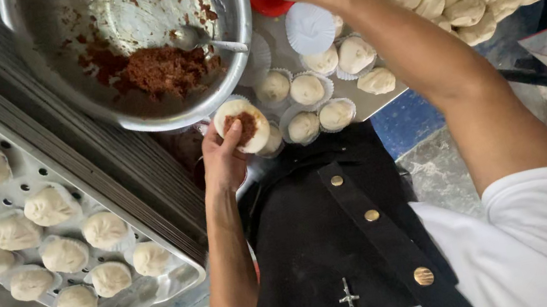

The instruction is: The person prepares siopao by filling dough rounds with meat filling and pieces of egg. The person uses a spoon to place the filling onto the dough, adds egg, and then folds the dough to seal the bun, placing each finished bun on a small paper liner and then into a steamer tray.

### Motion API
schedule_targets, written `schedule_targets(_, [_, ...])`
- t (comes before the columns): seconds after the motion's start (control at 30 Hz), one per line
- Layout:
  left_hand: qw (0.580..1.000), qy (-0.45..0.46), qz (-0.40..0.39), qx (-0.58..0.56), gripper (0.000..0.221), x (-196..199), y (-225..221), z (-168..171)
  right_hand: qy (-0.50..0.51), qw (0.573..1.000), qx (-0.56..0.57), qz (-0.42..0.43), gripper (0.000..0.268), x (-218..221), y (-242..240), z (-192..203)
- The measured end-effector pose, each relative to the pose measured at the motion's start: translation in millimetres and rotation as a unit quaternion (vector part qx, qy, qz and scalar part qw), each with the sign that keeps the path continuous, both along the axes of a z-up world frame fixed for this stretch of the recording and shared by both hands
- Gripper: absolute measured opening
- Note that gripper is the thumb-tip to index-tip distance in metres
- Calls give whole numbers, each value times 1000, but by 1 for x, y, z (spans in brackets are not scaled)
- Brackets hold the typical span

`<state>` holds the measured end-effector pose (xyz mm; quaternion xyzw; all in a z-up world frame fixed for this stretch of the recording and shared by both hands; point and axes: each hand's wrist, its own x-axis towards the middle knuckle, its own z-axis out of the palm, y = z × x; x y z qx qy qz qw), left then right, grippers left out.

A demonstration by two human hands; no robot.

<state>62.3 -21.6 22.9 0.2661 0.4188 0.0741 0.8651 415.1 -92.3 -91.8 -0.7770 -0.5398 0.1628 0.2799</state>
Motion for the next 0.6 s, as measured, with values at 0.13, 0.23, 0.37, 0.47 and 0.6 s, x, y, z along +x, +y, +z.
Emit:
schedule_targets(0.13, [999,-6,-35,-5,36,14,-6,2,300,951,-19,-76,18,19,-20,4])
schedule_targets(0.23, [998,-23,-50,-6,35,26,-12,3,393,912,-31,-109,16,28,-31,13])
schedule_targets(0.37, [997,-19,-77,-6,34,40,-17,-1,306,943,-62,-114,18,34,-35,12])
schedule_targets(0.47, [997,-29,-73,-3,33,45,-20,-7,333,935,-32,-116,19,37,-34,-1])
schedule_targets(0.6, [998,-31,-61,-9,33,49,-22,-11,334,925,-51,-171,19,39,-38,-5])
